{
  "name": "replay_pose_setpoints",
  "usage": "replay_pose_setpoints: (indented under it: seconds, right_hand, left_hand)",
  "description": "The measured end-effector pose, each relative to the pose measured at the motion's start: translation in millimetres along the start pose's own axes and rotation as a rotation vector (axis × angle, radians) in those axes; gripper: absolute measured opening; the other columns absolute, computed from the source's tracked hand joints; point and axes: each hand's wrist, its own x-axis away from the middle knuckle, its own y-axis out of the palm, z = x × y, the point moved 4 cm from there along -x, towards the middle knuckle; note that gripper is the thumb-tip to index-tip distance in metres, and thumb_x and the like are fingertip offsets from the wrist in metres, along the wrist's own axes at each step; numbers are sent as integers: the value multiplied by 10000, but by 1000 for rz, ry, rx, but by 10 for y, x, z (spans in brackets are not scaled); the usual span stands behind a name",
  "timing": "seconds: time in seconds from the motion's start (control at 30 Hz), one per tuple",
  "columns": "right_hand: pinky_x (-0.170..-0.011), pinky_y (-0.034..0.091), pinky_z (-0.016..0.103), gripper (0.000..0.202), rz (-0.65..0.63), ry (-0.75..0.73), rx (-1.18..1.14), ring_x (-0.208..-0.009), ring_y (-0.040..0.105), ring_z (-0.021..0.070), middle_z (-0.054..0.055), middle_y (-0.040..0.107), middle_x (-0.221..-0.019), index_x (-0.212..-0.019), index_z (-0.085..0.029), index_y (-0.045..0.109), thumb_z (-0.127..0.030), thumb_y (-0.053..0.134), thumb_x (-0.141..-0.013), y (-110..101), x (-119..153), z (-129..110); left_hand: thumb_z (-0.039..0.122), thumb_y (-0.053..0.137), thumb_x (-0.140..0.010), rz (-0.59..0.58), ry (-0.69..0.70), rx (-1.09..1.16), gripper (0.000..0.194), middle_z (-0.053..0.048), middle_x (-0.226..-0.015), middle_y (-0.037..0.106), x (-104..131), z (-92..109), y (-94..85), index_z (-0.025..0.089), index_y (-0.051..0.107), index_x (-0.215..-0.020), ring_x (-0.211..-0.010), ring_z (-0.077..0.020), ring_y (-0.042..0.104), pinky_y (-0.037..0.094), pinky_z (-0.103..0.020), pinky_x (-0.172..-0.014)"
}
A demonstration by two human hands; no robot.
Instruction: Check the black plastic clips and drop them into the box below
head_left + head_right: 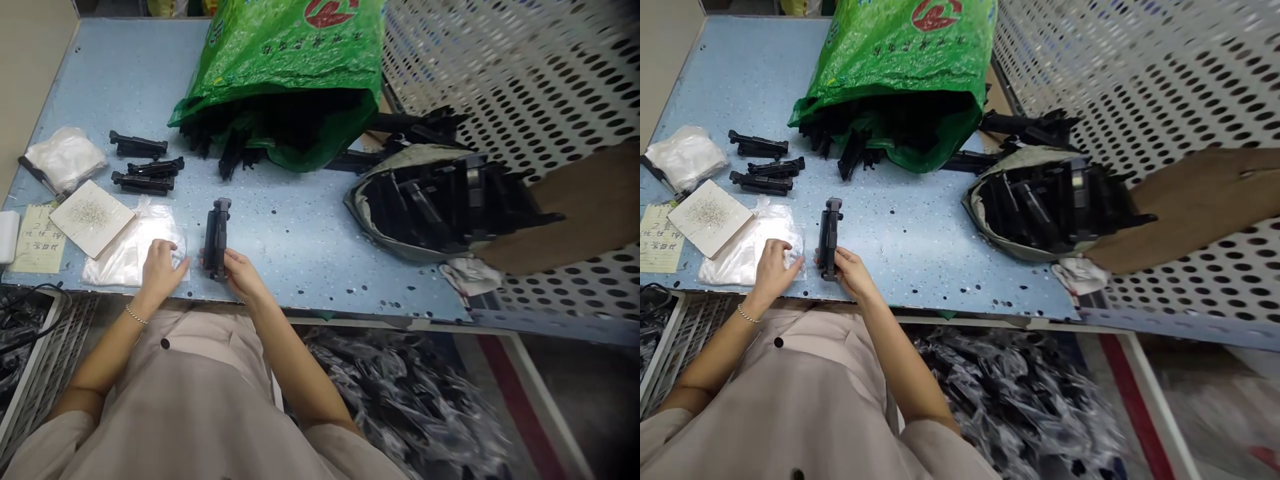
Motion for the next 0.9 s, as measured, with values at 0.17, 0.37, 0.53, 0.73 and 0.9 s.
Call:
replay_pose_setpoints:
  seconds: [0.17,0.37,0.53,0.73,0.9]
  right_hand:
    - [-755,586,317,398,36,18,-35,-885,730,218,107,761,-1080,-979,-183,746,-470,832,-716,-80,68,-60]
    - [-729,606,324,413,-148,110,-114,-848,740,218,100,755,-1115,-1002,-192,749,-458,847,-702,305,81,-48]
    - [-727,615,340,470,-252,178,-159,-848,739,243,88,774,-900,-927,-168,745,-467,907,-602,638,-189,69]
    - [-738,624,328,412,-136,132,-198,-773,726,202,92,769,-952,-895,-159,739,-434,900,-634,365,-260,60]
    - [-769,619,355,385,-34,57,-179,-804,723,213,96,761,-986,-899,-172,737,-436,884,-661,150,-136,18]
  left_hand:
    - [224,578,-906,-65,17,-95,126,-121,-927,650,-146,-99,49,177,637,-805,-929,-265,619,489,-402,-833]
    - [314,791,-707,-95,-266,554,172,-22,-781,666,-162,-347,-117,177,691,-739,-750,-174,626,500,-300,-719]
    - [335,809,-671,-73,-332,622,206,-29,-762,642,-95,-372,-175,163,697,-680,-700,-151,587,471,-276,-642]
    - [243,714,-781,107,-129,541,82,-70,-1019,658,15,-322,-551,179,663,-775,-897,-182,630,519,-313,-744]
    - [18,456,-815,-62,200,9,379,-86,-1173,651,66,-57,-487,213,733,-986,-1082,-237,615,514,-428,-962]
